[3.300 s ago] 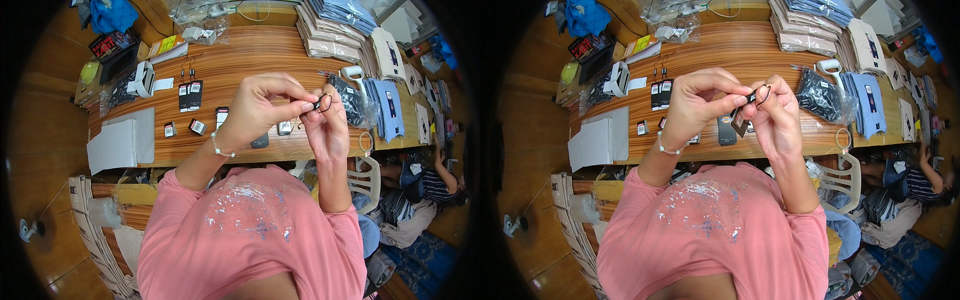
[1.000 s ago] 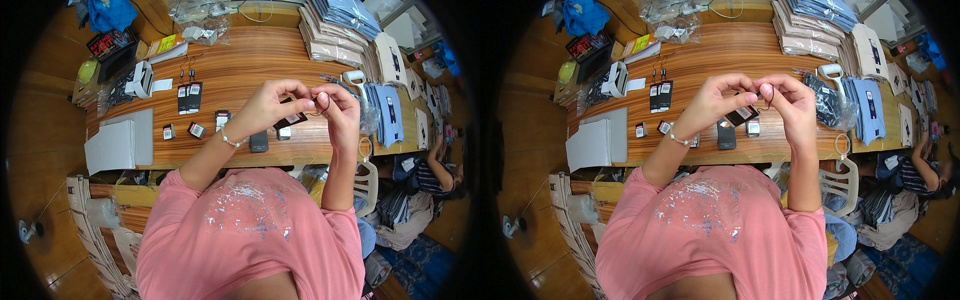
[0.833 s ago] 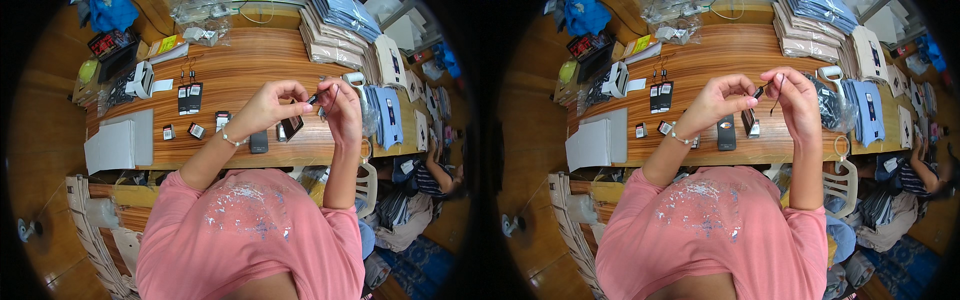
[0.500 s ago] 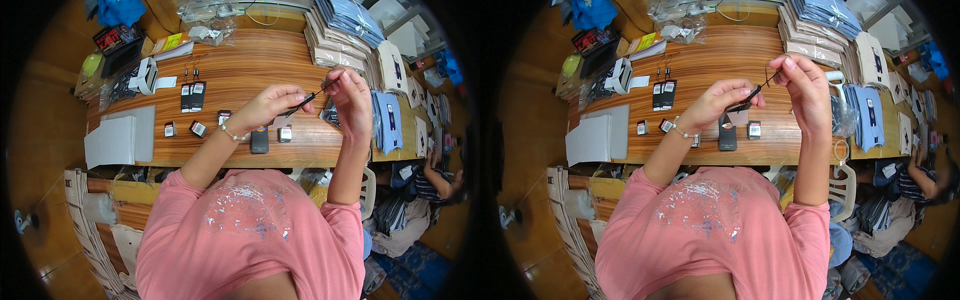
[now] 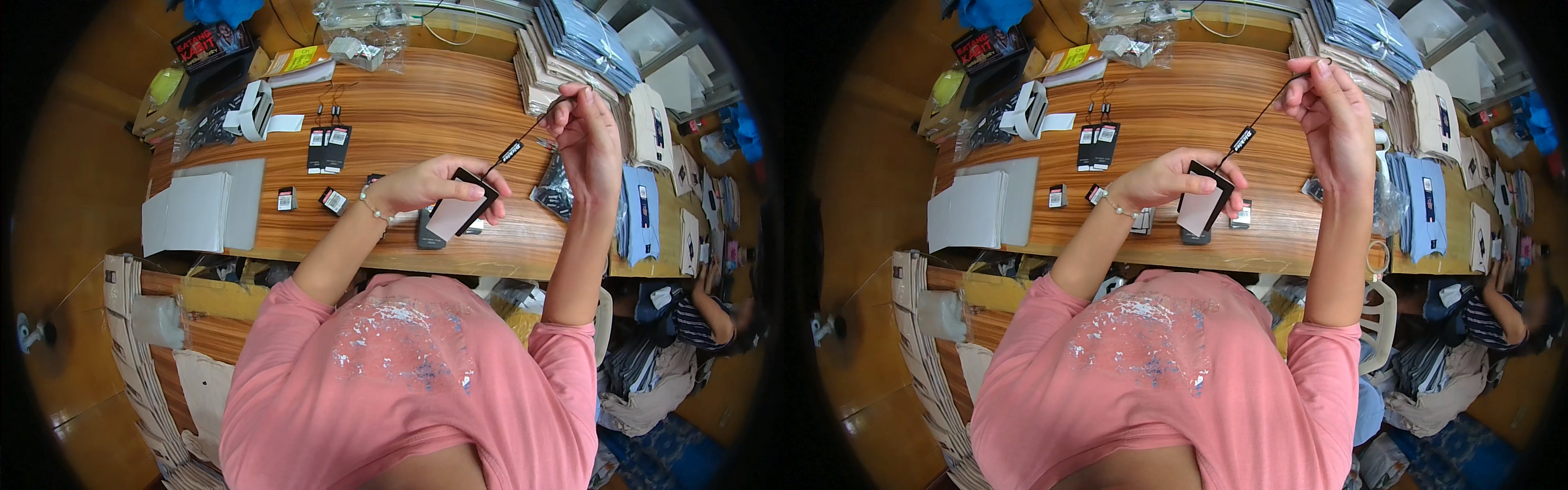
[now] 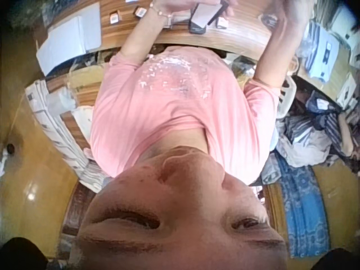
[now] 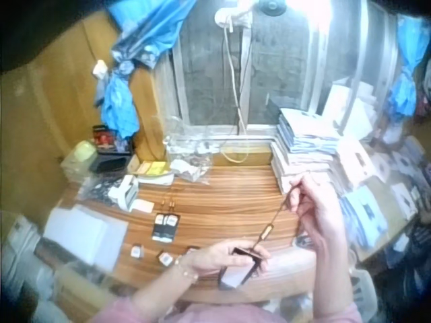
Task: The person attaches plastic security fasteners and hang tags to fabric labels by hand, then places the tagged items into organized stacks on a wooden work surface.
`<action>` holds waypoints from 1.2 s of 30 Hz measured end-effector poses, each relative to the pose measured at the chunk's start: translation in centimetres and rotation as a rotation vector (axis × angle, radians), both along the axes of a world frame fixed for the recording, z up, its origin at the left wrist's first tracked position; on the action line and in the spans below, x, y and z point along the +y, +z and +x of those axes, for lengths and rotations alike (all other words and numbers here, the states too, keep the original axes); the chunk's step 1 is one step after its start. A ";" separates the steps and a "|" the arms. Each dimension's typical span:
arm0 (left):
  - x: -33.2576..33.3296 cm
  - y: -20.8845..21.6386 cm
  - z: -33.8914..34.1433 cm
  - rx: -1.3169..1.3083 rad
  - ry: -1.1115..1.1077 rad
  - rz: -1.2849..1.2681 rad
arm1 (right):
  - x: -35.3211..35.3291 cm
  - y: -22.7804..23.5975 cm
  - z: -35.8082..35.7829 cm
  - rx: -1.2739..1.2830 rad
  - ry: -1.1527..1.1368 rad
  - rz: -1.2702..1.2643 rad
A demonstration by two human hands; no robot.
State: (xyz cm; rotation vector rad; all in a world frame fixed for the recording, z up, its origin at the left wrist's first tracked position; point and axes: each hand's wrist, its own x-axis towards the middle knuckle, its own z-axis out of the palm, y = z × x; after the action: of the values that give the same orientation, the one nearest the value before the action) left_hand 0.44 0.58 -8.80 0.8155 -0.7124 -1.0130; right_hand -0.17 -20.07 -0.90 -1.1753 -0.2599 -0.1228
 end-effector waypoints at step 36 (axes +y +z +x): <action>6.5 -1.9 -1.3 -0.249 0.782 0.337 | 3.5 -0.5 4.8 -0.074 0.111 0.138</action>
State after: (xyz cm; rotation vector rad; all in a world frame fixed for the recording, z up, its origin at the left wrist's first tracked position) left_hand -0.83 7.04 -10.68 1.3905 -0.3646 -0.3200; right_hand 4.63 -16.61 -1.38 -1.0179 -0.3750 -0.0856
